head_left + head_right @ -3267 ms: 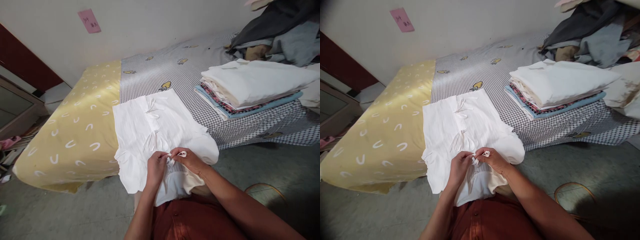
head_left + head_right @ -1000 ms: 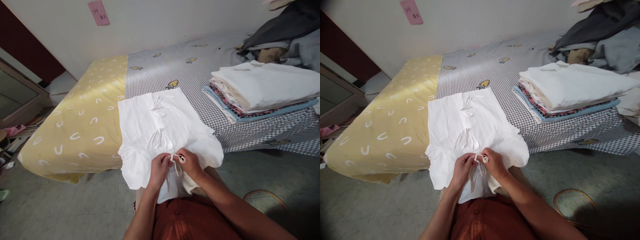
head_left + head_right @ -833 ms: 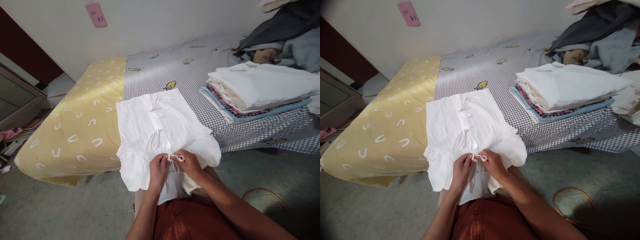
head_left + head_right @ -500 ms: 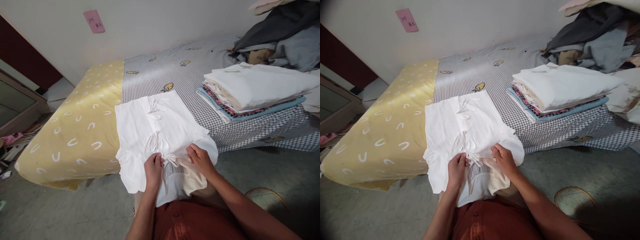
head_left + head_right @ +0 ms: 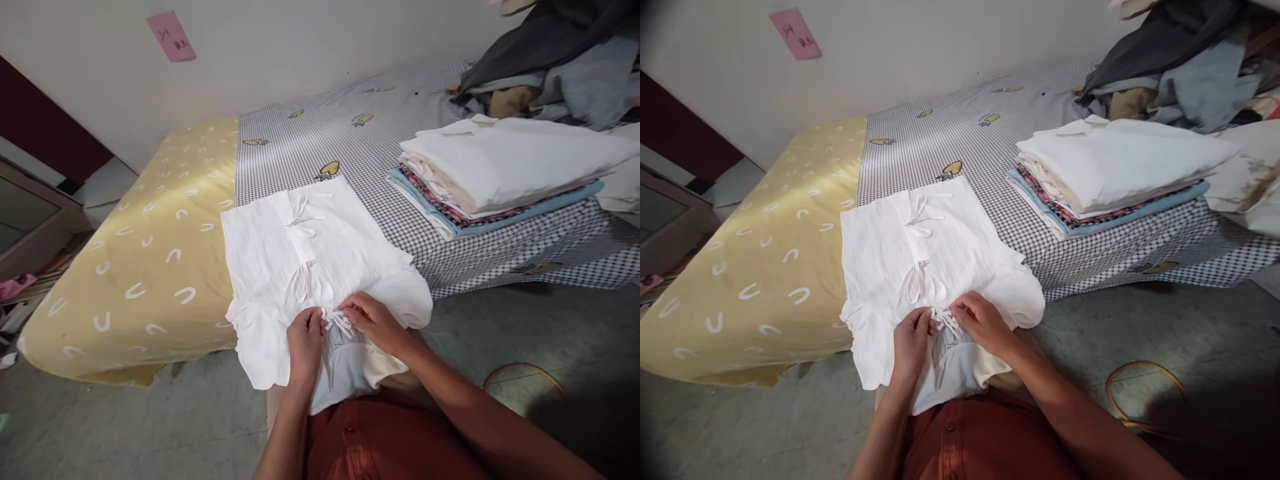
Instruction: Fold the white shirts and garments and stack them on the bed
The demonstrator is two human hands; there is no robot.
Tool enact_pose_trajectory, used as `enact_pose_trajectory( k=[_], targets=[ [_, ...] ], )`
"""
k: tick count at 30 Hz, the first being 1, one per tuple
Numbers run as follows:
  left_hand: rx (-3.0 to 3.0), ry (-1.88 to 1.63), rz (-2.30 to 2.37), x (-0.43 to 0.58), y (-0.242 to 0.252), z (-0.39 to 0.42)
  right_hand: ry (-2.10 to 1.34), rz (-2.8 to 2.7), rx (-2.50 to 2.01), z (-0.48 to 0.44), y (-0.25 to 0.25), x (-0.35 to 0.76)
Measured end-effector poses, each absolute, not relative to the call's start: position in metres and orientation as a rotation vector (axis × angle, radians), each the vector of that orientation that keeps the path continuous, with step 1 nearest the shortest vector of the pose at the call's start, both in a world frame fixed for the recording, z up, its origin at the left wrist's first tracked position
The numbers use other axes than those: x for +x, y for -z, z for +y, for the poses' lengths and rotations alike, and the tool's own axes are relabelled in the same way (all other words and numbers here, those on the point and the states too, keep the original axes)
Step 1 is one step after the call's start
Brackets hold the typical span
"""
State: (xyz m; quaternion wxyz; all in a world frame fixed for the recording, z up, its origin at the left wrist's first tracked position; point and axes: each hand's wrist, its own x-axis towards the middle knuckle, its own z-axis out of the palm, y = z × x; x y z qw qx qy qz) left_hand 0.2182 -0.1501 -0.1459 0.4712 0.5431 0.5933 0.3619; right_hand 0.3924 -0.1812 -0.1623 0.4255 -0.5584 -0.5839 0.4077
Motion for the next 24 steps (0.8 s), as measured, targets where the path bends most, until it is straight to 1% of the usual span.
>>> enact_pose_trajectory(
  k=[4,9,11,16,24],
  targets=[
    [1.36,-0.872,1.45,0.217,0.147,-0.151,-0.979,-1.492,-1.413,-0.179,0.166,0.39],
    [1.465,-0.861,1.501,0.213,0.152,-0.154,-0.957,-1.383,-1.327,-0.176,0.167,0.396],
    [1.53,-0.865,1.553,0.212,0.154,-0.155,-1.024,-1.304,-1.292,-0.177,0.167,0.399],
    [1.625,-0.887,1.65,0.21,0.155,-0.156,-1.33,-0.982,-1.143,-0.181,0.163,0.405],
    [1.482,-0.977,1.692,0.221,0.148,-0.158,-1.444,-0.545,-1.003,-0.18,0.169,0.405]
  ],
)
